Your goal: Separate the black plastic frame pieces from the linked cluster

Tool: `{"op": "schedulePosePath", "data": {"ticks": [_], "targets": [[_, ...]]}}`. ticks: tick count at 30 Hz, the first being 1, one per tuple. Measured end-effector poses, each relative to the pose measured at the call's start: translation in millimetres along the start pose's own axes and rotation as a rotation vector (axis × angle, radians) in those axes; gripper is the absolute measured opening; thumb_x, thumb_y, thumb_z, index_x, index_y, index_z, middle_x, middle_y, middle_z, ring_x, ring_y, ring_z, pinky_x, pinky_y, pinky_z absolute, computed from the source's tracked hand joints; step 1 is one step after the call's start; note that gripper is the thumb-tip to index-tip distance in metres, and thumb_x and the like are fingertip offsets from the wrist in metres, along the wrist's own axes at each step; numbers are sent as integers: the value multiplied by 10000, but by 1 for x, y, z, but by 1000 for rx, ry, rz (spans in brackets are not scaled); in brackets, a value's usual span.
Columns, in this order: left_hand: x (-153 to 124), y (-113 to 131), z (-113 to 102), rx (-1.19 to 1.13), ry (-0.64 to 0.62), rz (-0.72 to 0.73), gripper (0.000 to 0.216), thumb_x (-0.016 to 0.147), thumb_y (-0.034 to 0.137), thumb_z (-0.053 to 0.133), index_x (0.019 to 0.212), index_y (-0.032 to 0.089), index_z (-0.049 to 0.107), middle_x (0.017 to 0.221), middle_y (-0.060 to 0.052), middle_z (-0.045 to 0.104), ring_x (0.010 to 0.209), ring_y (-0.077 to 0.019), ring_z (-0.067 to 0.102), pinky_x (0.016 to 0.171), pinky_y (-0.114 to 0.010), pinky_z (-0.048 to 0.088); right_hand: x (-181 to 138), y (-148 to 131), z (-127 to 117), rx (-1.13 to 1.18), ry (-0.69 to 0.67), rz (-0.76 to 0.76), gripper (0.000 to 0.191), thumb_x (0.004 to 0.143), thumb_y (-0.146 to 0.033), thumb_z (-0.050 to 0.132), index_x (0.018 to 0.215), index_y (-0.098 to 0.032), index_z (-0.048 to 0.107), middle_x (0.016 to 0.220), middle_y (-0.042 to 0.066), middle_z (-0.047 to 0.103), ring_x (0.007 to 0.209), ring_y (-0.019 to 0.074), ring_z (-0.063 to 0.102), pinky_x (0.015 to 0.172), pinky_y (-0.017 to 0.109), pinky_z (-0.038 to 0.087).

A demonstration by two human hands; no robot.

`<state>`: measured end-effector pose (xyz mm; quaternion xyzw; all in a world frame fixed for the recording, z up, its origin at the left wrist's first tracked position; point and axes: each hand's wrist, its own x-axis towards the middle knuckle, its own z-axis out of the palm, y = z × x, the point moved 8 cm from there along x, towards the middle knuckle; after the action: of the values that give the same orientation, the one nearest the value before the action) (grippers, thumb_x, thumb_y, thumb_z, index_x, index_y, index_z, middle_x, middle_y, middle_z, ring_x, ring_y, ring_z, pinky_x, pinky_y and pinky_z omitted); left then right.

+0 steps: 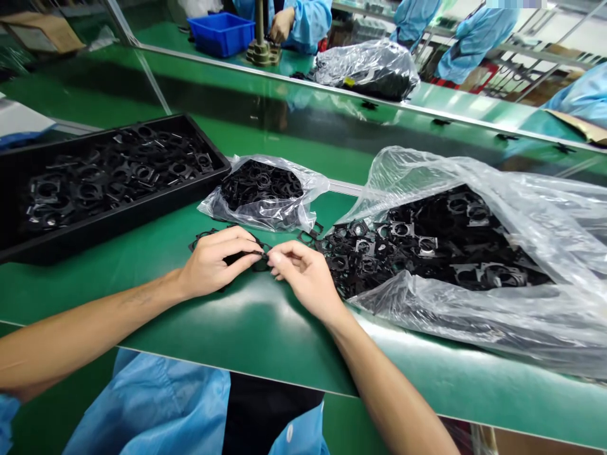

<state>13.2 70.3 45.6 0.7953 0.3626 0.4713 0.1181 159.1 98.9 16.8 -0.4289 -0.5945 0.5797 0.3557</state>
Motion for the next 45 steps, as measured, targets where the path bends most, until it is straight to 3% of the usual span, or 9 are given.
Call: {"op": "schedulePosePath", "data": {"ticks": [3, 8, 12, 15, 18, 24, 32, 45], "targets": [[0, -5, 2, -37, -11, -47, 106, 946, 218, 615, 946, 168, 709, 865, -57, 707, 797, -153, 666, 748, -283, 552, -2, -3, -1, -82, 48, -60, 295, 756, -474, 809, 810, -202, 709, 770, 18, 699, 689, 159, 649, 694, 296, 554], [-3, -7, 6, -83, -32, -66, 199, 990, 214, 528, 1091, 166, 693, 982, -90, 727, 892, -171, 691, 828, -307, 572, -2, 3, -8, 30, 112, -7, 321, 754, -467, 807, 744, -190, 646, 649, 3, 669, 560, 142, 627, 612, 290, 550], [-6, -15, 5, -117, -1, -170, 262, 1003, 202, 504, 1238, 185, 619, 955, -46, 744, 792, -122, 712, 781, -244, 578, 0, 3, -17, 101, 186, 13, 335, 747, -462, 812, 719, -192, 616, 609, -4, 664, 510, 126, 602, 562, 270, 533], [-4, -15, 0, -87, 41, -182, 169, 976, 199, 568, 1120, 184, 655, 929, -31, 753, 803, -125, 718, 779, -235, 571, 1, 6, -17, 133, 187, 43, 334, 732, -459, 822, 762, -187, 631, 599, -12, 669, 490, 116, 601, 537, 251, 521], [0, -6, -6, -46, 71, -93, 86, 948, 168, 601, 974, 175, 683, 929, -49, 742, 873, -152, 700, 828, -283, 566, 1, 10, -14, 148, 154, 81, 354, 714, -465, 832, 799, -180, 641, 595, -12, 677, 487, 116, 612, 526, 243, 517], [2, 0, -12, -10, 110, -45, 35, 915, 178, 659, 923, 184, 693, 966, -62, 719, 937, -173, 680, 866, -335, 567, 1, 13, -13, 144, 148, 98, 348, 724, -462, 830, 789, -175, 647, 602, -10, 680, 496, 112, 614, 540, 242, 522], [0, 5, -11, -35, 116, -36, 31, 900, 183, 695, 923, 171, 712, 1087, -83, 732, 976, -170, 714, 897, -317, 587, 1, 17, 1, 200, 9, 127, 360, 747, -464, 820, 875, -165, 665, 658, 11, 724, 546, 125, 666, 569, 244, 543], [-1, 1, 2, -20, -13, -11, 111, 899, 174, 688, 1009, 165, 699, 1041, -94, 729, 989, -194, 686, 900, -356, 560, 1, 14, 2, 231, -8, 109, 347, 743, -459, 832, 840, -171, 665, 655, 9, 724, 543, 122, 662, 581, 246, 545]]}}
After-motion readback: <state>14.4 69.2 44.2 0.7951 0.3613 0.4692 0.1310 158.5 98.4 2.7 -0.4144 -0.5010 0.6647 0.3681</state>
